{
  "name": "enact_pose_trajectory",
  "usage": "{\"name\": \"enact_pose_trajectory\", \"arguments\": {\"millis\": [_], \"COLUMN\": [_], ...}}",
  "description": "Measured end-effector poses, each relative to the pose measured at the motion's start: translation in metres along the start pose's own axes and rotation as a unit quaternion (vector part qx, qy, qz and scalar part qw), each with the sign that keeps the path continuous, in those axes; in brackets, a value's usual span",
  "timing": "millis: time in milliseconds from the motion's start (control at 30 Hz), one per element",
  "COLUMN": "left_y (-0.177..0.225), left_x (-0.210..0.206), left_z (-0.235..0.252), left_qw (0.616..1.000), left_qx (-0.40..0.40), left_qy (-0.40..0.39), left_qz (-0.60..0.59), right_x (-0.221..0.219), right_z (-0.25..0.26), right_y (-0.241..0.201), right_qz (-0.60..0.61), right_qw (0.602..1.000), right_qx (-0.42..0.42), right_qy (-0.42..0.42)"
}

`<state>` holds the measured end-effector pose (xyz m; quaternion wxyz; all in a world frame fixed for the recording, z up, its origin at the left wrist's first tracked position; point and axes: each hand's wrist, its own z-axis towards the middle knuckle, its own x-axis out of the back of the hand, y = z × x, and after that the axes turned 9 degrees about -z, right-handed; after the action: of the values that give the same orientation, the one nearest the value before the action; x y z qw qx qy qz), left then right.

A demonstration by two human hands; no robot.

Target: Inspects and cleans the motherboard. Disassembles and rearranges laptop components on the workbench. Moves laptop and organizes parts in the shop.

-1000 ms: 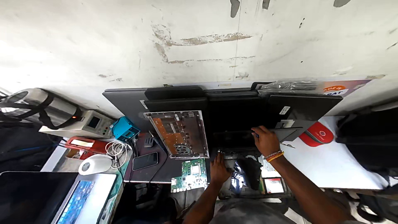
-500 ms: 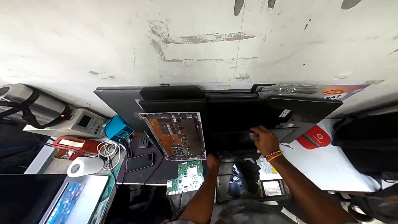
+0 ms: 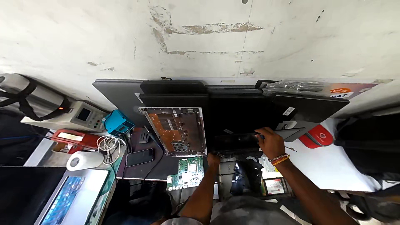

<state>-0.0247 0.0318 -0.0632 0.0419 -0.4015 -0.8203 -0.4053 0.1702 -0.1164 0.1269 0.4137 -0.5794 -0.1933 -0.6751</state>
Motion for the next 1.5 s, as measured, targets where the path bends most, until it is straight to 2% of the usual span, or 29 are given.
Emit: {"name": "enact_pose_trajectory", "arguments": {"millis": [333,433,567,700,900,1033,1233,1400,1500], "left_y": [0.0,-0.014,0.004,-0.003,-0.032,-0.038,-0.038,-0.041,-0.044], "left_x": [0.004,0.001,0.019,0.022,0.023,0.024,0.022,0.03,0.026], "left_z": [-0.007,0.002,-0.012,-0.008,0.016,0.019,0.021,0.029,0.026], "left_qw": [0.999,0.999,0.999,0.997,0.988,0.98,0.978,0.965,0.968], "left_qx": [-0.023,-0.031,-0.031,-0.07,-0.123,-0.102,-0.11,-0.082,-0.092], "left_qy": [0.0,0.014,-0.029,-0.041,-0.076,-0.097,-0.093,-0.162,-0.128], "left_qz": [0.026,-0.015,0.027,0.016,-0.05,-0.14,-0.152,-0.188,-0.196], "right_x": [0.007,0.005,0.001,-0.008,-0.026,-0.04,-0.061,-0.075,-0.087], "right_z": [-0.075,-0.111,-0.158,-0.197,-0.226,-0.25,-0.269,-0.286,-0.297], "right_y": [-0.002,0.0,0.0,-0.004,-0.005,-0.001,-0.006,-0.001,0.0], "right_qz": [0.019,0.014,0.013,0.024,0.014,0.011,0.01,0.005,-0.005], "right_qw": [0.999,0.999,0.999,0.998,0.997,0.995,0.993,0.986,0.986], "right_qx": [-0.016,-0.026,-0.039,-0.053,-0.072,-0.087,-0.11,-0.129,-0.13], "right_qy": [0.028,0.012,-0.004,-0.021,-0.037,-0.056,-0.052,-0.102,-0.107]}}
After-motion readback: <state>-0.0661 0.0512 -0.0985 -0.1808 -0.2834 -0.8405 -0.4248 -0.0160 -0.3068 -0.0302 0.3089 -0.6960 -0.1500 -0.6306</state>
